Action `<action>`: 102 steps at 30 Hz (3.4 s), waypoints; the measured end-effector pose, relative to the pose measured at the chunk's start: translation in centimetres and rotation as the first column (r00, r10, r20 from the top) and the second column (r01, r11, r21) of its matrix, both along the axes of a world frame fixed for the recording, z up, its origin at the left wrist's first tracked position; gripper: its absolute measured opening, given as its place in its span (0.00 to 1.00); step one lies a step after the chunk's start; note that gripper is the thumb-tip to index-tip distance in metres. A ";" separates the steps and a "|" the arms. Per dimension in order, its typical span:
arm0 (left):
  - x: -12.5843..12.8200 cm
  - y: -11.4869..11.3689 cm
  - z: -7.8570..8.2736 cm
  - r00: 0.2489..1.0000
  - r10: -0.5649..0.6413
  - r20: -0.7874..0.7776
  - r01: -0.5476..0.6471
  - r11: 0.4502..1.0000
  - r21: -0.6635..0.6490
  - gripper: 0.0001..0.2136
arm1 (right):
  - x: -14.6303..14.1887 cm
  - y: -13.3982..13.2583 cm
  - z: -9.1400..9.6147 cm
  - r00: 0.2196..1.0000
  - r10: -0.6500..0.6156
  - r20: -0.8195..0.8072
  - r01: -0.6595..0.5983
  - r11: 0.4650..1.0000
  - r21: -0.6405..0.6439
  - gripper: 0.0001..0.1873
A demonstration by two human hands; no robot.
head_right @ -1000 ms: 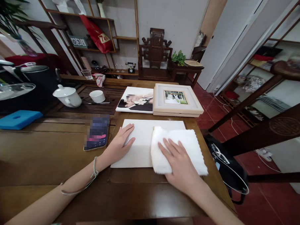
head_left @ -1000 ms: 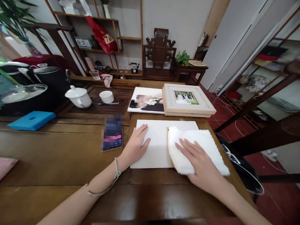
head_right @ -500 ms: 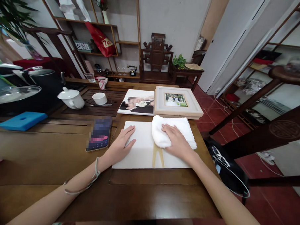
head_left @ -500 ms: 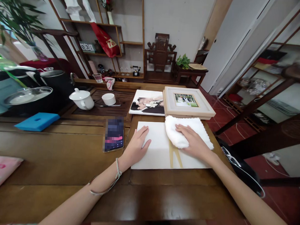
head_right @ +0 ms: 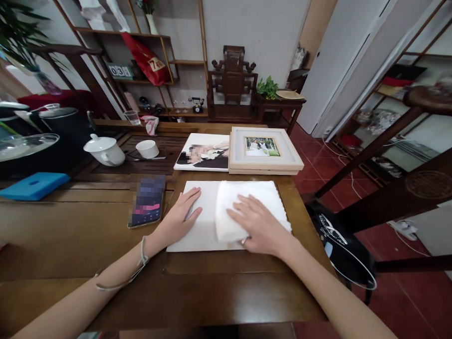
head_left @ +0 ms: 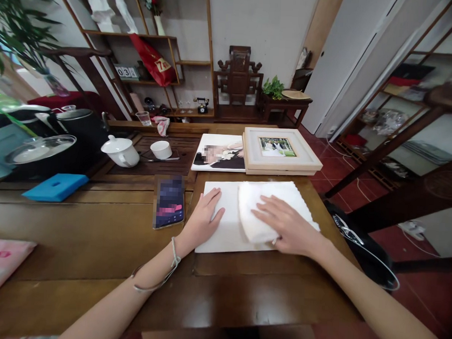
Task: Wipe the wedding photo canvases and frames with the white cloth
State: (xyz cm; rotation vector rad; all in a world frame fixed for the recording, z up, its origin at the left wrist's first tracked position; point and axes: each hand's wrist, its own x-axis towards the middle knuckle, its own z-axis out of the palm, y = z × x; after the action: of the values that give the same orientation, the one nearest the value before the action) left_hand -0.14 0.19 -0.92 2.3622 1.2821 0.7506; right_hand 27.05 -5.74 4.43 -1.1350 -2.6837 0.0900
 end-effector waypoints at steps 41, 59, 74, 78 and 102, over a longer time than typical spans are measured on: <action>-0.2 0.5 0.1 0.995 0.028 0.093 -0.021 0.996 -0.081 0.21 | -9.4 -2.1 0.3 0.977 -0.145 0.153 0.143 0.989 0.023 0.30; -0.1 0.2 -0.1 0.997 0.018 0.072 -0.016 0.999 -0.029 0.21 | -5.7 4.6 1.8 0.980 -0.154 -0.129 0.118 0.961 -0.252 0.32; 0.2 -0.1 1.4 0.994 0.020 0.110 -0.018 1.000 -0.022 0.18 | -7.8 10.1 2.0 0.941 -0.182 -0.285 0.081 0.940 -0.333 0.27; 0.1 0.0 0.9 0.993 0.049 0.106 -0.043 0.997 -0.059 0.20 | -5.2 7.8 1.8 0.959 -0.195 -0.205 0.137 0.954 -0.268 0.30; 0.0 0.1 0.3 0.992 0.038 0.117 -0.035 0.999 -0.027 0.20 | -3.0 3.9 -0.3 0.962 -0.254 -0.100 0.249 0.967 -0.053 0.34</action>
State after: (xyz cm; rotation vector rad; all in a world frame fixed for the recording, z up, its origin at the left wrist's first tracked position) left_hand -0.10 0.29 -0.67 2.2445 1.2807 0.8666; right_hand 24.09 -1.83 4.09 -1.4306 -2.4330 0.1568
